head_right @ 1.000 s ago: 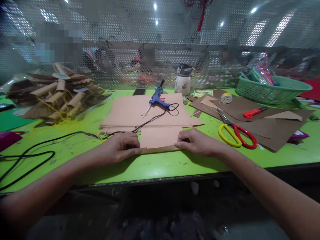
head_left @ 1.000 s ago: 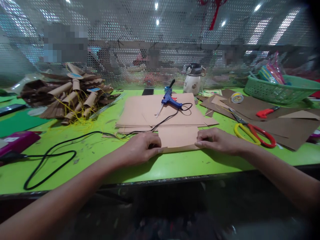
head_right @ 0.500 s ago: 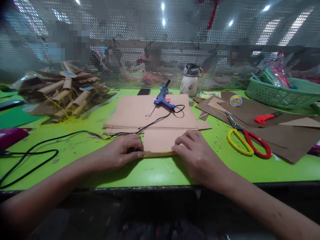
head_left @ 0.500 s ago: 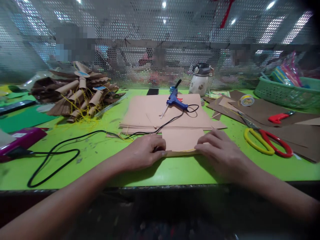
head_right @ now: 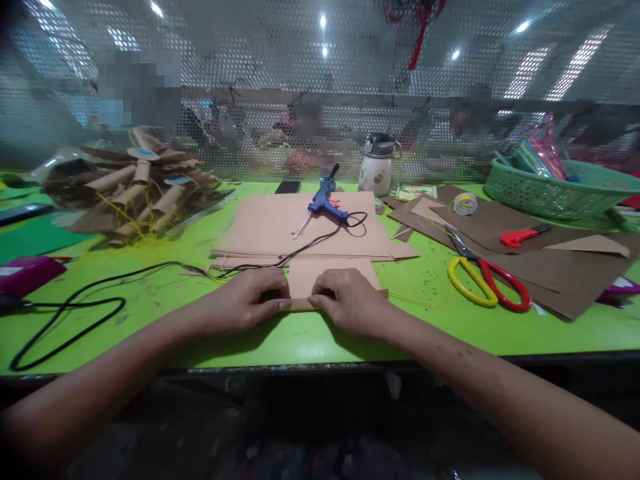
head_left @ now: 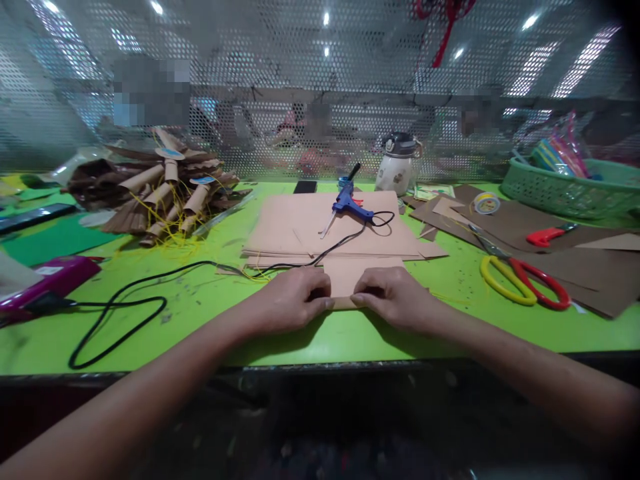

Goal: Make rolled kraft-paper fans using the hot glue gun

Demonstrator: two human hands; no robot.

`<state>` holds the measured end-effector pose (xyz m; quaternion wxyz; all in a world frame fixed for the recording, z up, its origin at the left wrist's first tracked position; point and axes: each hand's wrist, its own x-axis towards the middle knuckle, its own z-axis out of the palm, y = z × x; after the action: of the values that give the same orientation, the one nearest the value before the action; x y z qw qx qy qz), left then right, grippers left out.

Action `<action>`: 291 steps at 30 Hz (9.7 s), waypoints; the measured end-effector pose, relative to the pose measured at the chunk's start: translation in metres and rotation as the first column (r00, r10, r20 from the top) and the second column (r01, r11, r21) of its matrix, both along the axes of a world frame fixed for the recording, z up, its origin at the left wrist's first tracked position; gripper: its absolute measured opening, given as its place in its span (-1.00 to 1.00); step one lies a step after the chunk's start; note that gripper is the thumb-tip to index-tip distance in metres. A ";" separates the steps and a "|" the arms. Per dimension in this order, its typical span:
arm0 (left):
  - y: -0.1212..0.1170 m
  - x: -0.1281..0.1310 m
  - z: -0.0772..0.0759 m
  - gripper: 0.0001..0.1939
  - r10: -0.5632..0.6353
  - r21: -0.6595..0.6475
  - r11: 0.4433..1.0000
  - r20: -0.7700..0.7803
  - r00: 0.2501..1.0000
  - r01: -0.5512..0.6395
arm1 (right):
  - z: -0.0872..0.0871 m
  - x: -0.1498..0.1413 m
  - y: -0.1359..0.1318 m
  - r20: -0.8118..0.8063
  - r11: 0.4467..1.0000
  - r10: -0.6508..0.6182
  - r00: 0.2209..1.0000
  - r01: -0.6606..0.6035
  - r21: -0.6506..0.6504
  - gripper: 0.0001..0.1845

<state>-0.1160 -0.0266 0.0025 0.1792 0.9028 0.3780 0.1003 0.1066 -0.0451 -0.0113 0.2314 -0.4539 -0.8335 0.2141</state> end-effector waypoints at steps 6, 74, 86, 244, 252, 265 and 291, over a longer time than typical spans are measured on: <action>-0.004 0.002 0.002 -0.88 0.077 -0.039 0.996 0.027 0.997 -0.076 | 0.011 -0.008 0.011 0.035 0.986 0.040 0.999 -0.033 -0.161 -0.85; -0.023 0.002 -0.023 -0.82 0.107 0.411 0.896 0.161 0.981 -0.165 | -0.010 0.009 0.000 0.264 0.875 0.172 0.949 -0.270 0.401 -0.76; -0.022 -0.006 -0.024 -0.84 -0.005 0.493 0.869 0.100 0.995 -0.045 | -0.007 0.008 -0.001 0.252 0.910 0.192 0.949 -0.268 0.315 -0.70; 0.002 0.018 -0.019 -0.77 0.157 0.433 0.888 0.029 0.987 -0.154 | -0.012 0.056 0.017 0.347 0.886 0.020 0.938 -0.178 0.429 -0.75; 0.000 0.018 -0.021 -0.80 0.206 0.430 0.880 0.033 0.978 -0.200 | -0.019 0.064 0.029 0.221 0.909 0.115 0.968 -0.192 0.370 -0.75; 0.002 0.011 -0.023 -0.66 0.134 0.328 0.925 0.189 0.973 -0.192 | -0.020 0.071 0.037 -0.003 0.962 0.166 0.986 -0.161 0.220 -0.74; 0.010 0.018 -0.003 -0.77 0.200 0.230 0.949 0.097 0.975 -0.218 | -0.010 0.073 0.046 0.088 0.954 0.208 0.974 -0.222 0.202 -0.70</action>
<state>-0.0981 -0.0168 -0.0006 0.0709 0.8684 0.4499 0.1960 0.1797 0.0005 -0.0214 0.2260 -0.3403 -0.9030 0.1333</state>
